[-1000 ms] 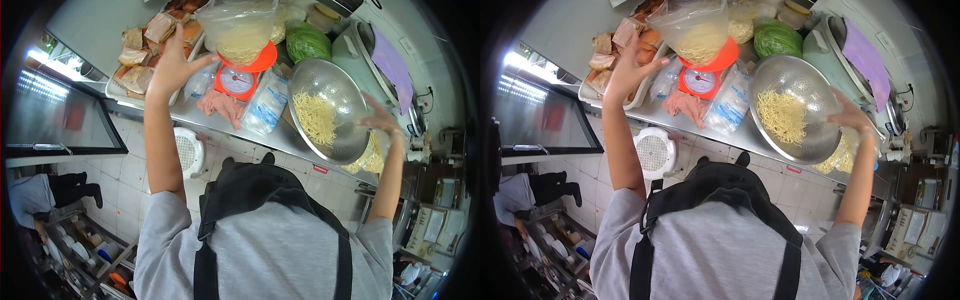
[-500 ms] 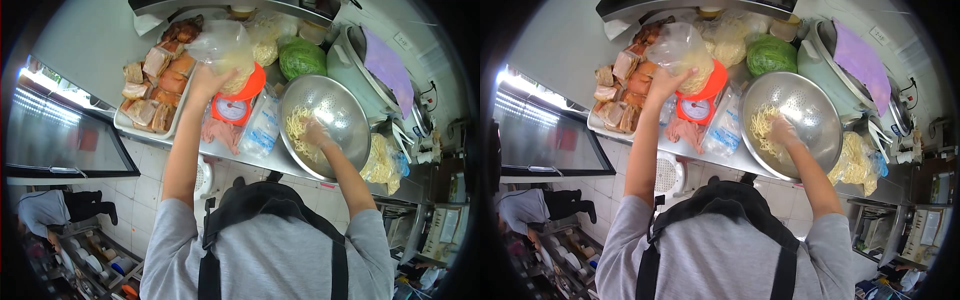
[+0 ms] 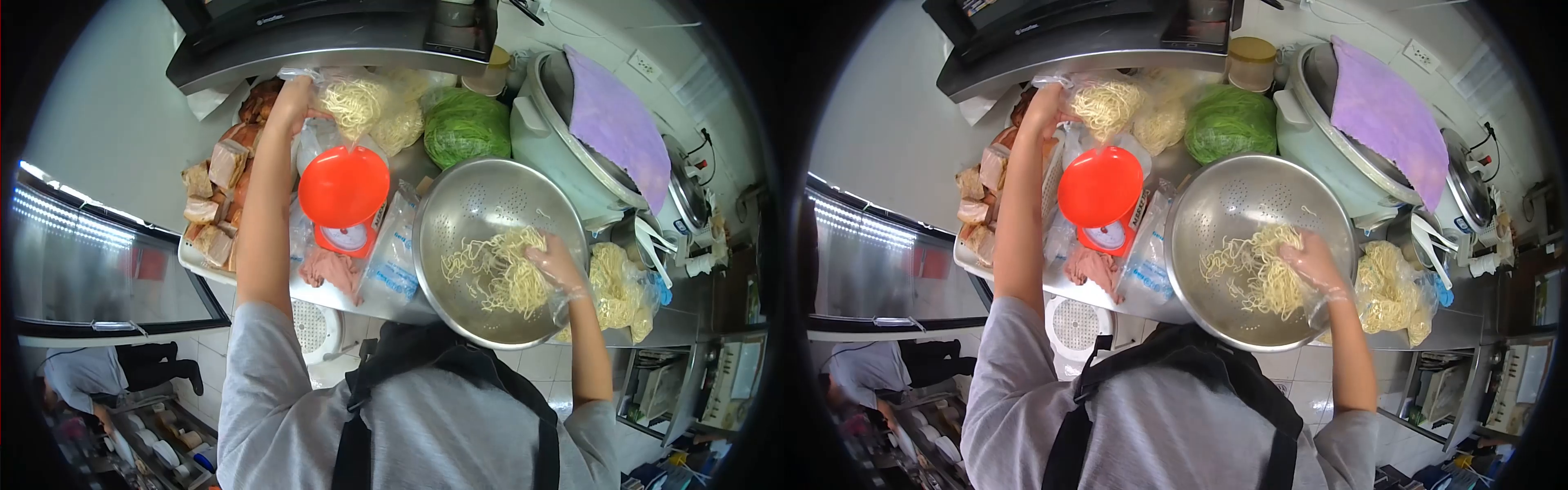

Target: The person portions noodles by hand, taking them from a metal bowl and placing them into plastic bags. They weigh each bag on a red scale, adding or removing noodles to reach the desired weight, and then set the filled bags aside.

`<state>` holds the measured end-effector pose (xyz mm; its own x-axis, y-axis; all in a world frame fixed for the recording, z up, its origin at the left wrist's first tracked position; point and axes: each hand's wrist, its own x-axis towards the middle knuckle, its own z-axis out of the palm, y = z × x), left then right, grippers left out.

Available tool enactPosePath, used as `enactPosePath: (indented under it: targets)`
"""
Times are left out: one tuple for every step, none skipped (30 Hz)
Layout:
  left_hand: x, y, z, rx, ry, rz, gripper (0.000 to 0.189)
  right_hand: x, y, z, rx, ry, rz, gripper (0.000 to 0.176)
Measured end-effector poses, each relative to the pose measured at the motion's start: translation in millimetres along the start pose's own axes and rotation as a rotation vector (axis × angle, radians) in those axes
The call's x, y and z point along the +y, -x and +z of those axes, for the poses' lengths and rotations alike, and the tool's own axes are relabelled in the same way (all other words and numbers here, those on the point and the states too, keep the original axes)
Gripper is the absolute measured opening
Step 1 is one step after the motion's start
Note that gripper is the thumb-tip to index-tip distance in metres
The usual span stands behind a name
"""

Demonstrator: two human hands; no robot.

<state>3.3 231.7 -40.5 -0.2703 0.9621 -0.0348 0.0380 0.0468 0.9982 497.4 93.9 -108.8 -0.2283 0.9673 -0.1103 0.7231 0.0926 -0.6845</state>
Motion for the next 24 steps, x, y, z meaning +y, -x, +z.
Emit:
enactPosePath:
  targets:
    - [3.1,-9.1,5.4,0.024,-0.023,0.045,0.047,-8.8,5.8,-8.4,-0.032,-0.022,0.023,0.06]
    - [5.0,-19.7,11.2,0.046,-0.046,0.09,0.045,-15.2,10.4,-14.5,-0.063,-0.044,0.047,0.06]
    - [2.1,-35.8,9.4,0.068,0.01,0.085,0.039,-20.8,14.0,-17.7,-0.063,-0.015,0.072,0.059]
    - [-5.1,-52.4,2.4,0.087,-0.025,0.092,0.036,-25.4,17.7,-18.8,-0.064,0.014,0.099,0.058]
    - [-13.7,-67.1,-5.4,0.105,-0.062,0.098,0.033,-24.4,20.8,-18.7,-0.067,0.04,0.129,0.057]
    - [-20.8,-76.1,-6.2,0.121,-0.1,0.101,0.031,-13.4,22.8,-15.8,-0.059,0.04,0.114,0.057]
    - [-23.7,-83.7,-10.8,0.096,-0.091,0.088,0.027,1.4,24.7,-10.8,-0.051,0.038,0.102,0.057]
    - [-26.6,-91.2,-15.4,0.072,-0.082,0.074,0.024,11.2,26.6,-7.3,-0.042,0.037,0.091,0.057]
    - [-25.1,-89.3,-8.7,0.064,-0.058,0.113,0.025,9.3,28.9,-7.3,-0.06,0.039,0.122,0.058]
    - [-22.6,-86.6,-3.5,0.048,-0.032,0.126,0.026,2.3,31.2,-9.2,-0.079,0.043,0.15,0.059]
    - [-20.0,-83.5,1.8,0.031,-0.006,0.139,0.027,-1.5,31.4,-10.3,-0.096,0.051,0.172,0.06]
    - [-12.5,-71.3,15.4,0.007,0.022,0.126,0.028,8.2,31.5,-5.9,-0.057,0.038,0.155,0.062]
    - [-10.4,-64.3,20.8,-0.014,0.051,0.114,0.03,24.0,31.9,2.1,-0.02,0.026,0.136,0.064]
    - [-11.4,-64.2,19.9,-0.017,0.069,0.115,0.028,36.3,30.9,8.9,0.018,0.016,0.114,0.066]
    - [-14.5,-69.4,19.1,-0.022,0.089,0.118,0.026,37.6,28.3,11.9,0.05,-0.02,0.131,0.068]
    - [-21.0,-79.7,17.1,-0.029,0.11,0.12,0.024,37.6,26.0,14.2,0.083,-0.055,0.15,0.071]
    - [-30.8,-99.9,3.5,-0.034,0.044,0.074,0.034,36.0,23.8,15.3,0.116,-0.091,0.167,0.073]
    - [-34.7,-112.8,-4.7,-0.018,0.008,0.062,0.036,29.4,20.0,13.5,0.036,-0.245,0.169,0.076]
    - [-33.7,-117.0,-7.5,-0.002,-0.034,0.045,0.037,17.9,15.6,9.5,-0.045,-0.398,0.17,0.078]
    - [-33.4,-120.6,-10.4,0.011,-0.081,0.031,0.039,6.9,13.7,6.9,-0.128,-0.55,0.171,0.081]
    - [-29.1,-121.4,-9.6,0.015,-0.151,-0.009,0.04,-3.4,14.8,6.9,-0.129,-0.46,0.14,0.084]
    - [-29.4,-117.0,-11.3,0.019,-0.222,-0.053,0.042,-13.6,17.0,7.6,-0.132,-0.368,0.109,0.087]
    - [-27.7,-116.6,-9.3,0.006,-0.289,-0.108,0.043,-19.0,18.8,7.4,-0.135,-0.274,0.076,0.09]
    - [-28.8,-107.7,-6.7,-0.009,-0.362,-0.187,0.045,-18.9,19.4,7.4,-0.186,-0.08,0.071,0.093]
